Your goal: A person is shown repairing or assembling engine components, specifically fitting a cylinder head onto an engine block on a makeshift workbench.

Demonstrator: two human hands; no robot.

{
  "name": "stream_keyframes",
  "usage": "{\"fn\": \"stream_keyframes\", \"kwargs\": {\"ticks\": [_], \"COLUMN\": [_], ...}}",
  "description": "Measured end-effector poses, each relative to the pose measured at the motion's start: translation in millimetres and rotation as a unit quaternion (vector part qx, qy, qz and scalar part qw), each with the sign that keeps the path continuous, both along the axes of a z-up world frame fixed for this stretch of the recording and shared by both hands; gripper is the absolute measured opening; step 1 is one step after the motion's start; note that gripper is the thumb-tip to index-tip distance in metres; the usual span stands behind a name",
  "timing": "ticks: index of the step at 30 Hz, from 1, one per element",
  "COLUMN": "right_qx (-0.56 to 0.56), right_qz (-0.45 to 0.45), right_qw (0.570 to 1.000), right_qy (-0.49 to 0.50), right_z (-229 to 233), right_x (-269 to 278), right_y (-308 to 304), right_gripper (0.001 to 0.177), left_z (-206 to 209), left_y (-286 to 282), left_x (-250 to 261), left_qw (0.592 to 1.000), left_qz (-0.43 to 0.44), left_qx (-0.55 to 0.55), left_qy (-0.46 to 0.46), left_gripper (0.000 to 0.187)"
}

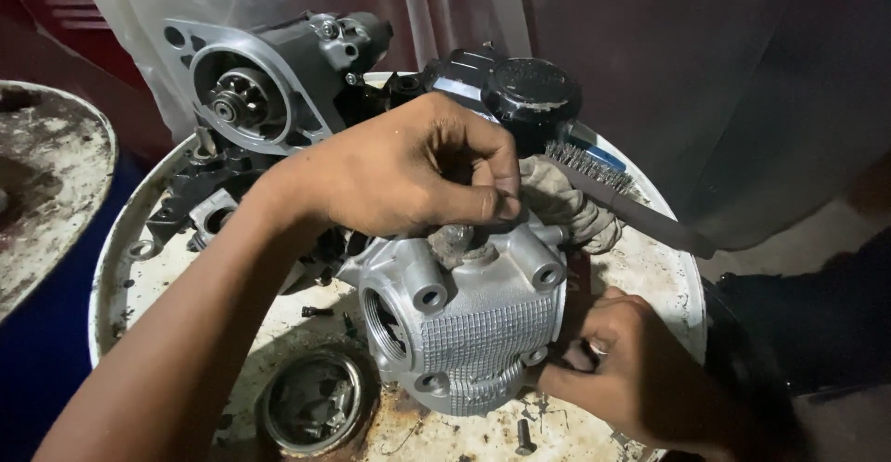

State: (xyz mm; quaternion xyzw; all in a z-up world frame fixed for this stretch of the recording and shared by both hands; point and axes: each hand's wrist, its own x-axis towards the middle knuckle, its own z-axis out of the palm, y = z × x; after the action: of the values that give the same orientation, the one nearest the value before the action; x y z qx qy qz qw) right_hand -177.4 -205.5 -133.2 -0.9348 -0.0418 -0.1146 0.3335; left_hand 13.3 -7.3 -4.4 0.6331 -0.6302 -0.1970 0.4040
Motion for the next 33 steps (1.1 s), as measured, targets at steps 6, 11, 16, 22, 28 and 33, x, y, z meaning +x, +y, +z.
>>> {"fn": "stream_keyframes", "kwargs": {"ticks": [6, 11, 16, 22, 28, 33], "right_qx": [0.039, -0.034, -0.124, -0.227, -0.101, -0.021], "right_qz": [-0.141, -0.266, -0.325, -0.264, -0.316, -0.295], "right_qw": [0.980, 0.959, 0.922, 0.926, 0.925, 0.945], "right_qy": [0.138, 0.092, 0.173, 0.145, 0.185, 0.139], "right_z": [6.5, 3.6, 43.4, 20.3, 31.7, 17.5], "right_x": [-4.3, -11.7, -6.3, -11.4, -6.3, -14.2], "right_y": [0.6, -22.7, 9.6, -13.3, -0.8, -8.5], "right_gripper": [0.038, 0.021, 0.030, 0.021, 0.022, 0.018], "left_z": [2.9, 2.0, 7.2, 10.6, 9.8, 14.7], "left_y": [2.5, 5.5, 8.6, 9.6, 9.5, 9.3], "left_x": [-5.0, -9.6, -25.0, -35.4, -37.9, -45.6], "left_qw": [0.999, 0.997, 0.996, 0.994, 0.994, 0.993], "left_qz": [-0.033, -0.073, -0.054, -0.023, -0.020, 0.000], "left_qx": [0.000, 0.009, -0.012, 0.016, 0.007, 0.054], "left_qy": [0.022, 0.006, -0.066, -0.102, -0.111, -0.104], "left_gripper": [0.010, 0.009, 0.014, 0.010, 0.012, 0.011]}}
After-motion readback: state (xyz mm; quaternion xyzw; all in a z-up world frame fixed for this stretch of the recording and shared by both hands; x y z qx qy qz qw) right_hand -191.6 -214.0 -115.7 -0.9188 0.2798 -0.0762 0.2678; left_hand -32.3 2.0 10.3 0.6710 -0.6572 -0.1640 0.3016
